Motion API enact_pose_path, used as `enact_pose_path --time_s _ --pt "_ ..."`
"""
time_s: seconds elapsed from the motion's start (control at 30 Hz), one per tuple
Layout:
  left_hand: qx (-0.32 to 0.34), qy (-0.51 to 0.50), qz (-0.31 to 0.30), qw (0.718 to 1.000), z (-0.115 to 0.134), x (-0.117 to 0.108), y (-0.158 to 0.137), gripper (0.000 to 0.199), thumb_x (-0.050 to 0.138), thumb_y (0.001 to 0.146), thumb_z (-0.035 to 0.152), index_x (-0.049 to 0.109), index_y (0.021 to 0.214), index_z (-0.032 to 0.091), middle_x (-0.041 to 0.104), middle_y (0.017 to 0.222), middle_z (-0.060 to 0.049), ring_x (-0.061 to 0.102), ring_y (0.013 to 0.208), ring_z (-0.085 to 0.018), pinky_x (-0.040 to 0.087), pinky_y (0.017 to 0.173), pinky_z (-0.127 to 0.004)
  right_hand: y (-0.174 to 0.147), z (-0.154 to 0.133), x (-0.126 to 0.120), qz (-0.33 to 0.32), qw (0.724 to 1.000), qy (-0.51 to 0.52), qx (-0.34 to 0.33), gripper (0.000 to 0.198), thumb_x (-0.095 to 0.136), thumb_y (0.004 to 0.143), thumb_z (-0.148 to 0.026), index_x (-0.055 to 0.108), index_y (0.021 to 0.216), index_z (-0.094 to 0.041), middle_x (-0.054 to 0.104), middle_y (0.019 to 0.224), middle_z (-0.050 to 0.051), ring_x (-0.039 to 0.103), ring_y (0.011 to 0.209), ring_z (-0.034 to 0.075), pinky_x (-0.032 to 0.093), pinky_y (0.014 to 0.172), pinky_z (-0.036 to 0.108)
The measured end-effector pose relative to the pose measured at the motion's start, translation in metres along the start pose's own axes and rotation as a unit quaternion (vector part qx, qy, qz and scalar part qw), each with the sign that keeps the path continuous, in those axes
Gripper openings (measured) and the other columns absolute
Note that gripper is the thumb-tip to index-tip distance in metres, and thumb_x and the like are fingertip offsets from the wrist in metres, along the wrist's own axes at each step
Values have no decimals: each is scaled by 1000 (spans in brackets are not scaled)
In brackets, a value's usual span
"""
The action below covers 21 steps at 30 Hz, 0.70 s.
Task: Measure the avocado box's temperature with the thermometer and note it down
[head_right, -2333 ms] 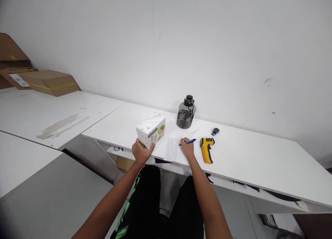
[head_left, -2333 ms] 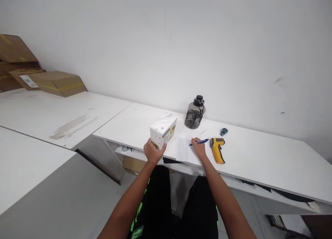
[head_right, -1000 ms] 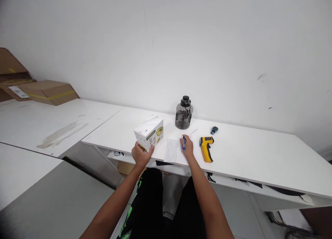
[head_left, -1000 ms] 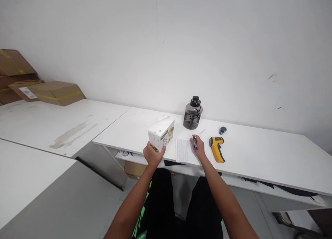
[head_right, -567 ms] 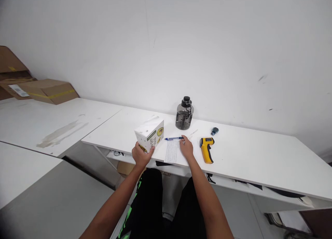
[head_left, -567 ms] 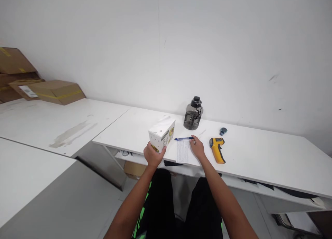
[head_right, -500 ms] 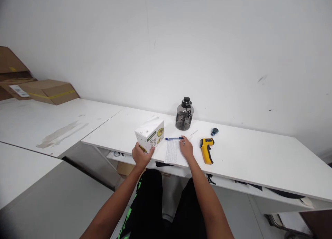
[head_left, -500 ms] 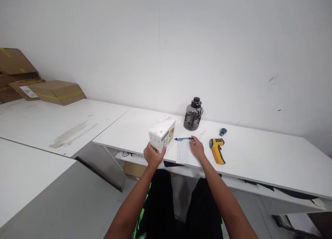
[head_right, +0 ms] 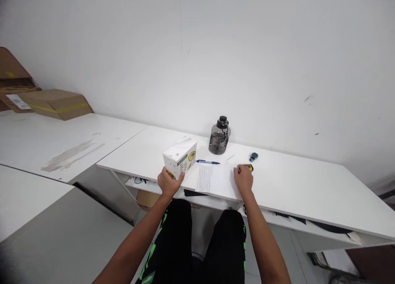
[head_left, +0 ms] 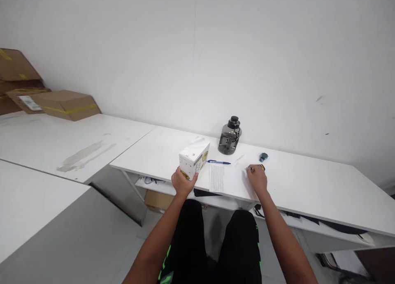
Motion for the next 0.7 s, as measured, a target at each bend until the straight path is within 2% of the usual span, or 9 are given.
enact_pose_path --time_s 0.07,0.13,0.4,0.53,0.7 --pt "-3 1 0 1000 0 0 0 84 64 67 64 44 126 8 65 104 -21 61 99 -38 40 93 -51 -4 16 -11 23 996 -76 43 37 48 90 -38 66 112 -15 64 114 16 57 108 30 44 89 41" --pt "-1 0 -3 1000 0 1 0 84 64 68 63 43 127 7 65 104 -20 61 98 -37 40 93 -51 -7 23 -14 23 991 -106 72 42 49 90 -43 62 119 -15 60 120 18 55 112 32 44 89 42" --pt "-5 7 -8 1000 -1 0 1 83 63 68 64 43 127 8 64 106 -21 60 101 -39 41 92 -52 -11 39 -8 -10 982 -69 173 69 55 83 -56 46 135 -13 49 132 23 50 121 37 45 90 45" --pt "-5 9 -19 1000 2 -1 2 84 63 70 63 42 128 6 63 107 -22 60 101 -39 42 91 -52 -11 40 -3 -40 980 -69 181 73 60 80 -54 40 138 -14 51 132 23 51 120 38 45 91 47" --pt "-7 11 -25 1000 3 -3 4 84 63 69 63 43 127 6 64 106 -22 61 100 -39 43 90 -52 -10 36 -2 -38 983 -83 160 70 57 83 -53 39 138 -13 55 127 23 55 117 38 45 89 47"
Point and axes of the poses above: each hand's wrist, its own y-axis towards the middle knuckle, its own x-axis out of the palm, z = x × y, the point moved 10 cm from there along y, towards the middle knuckle
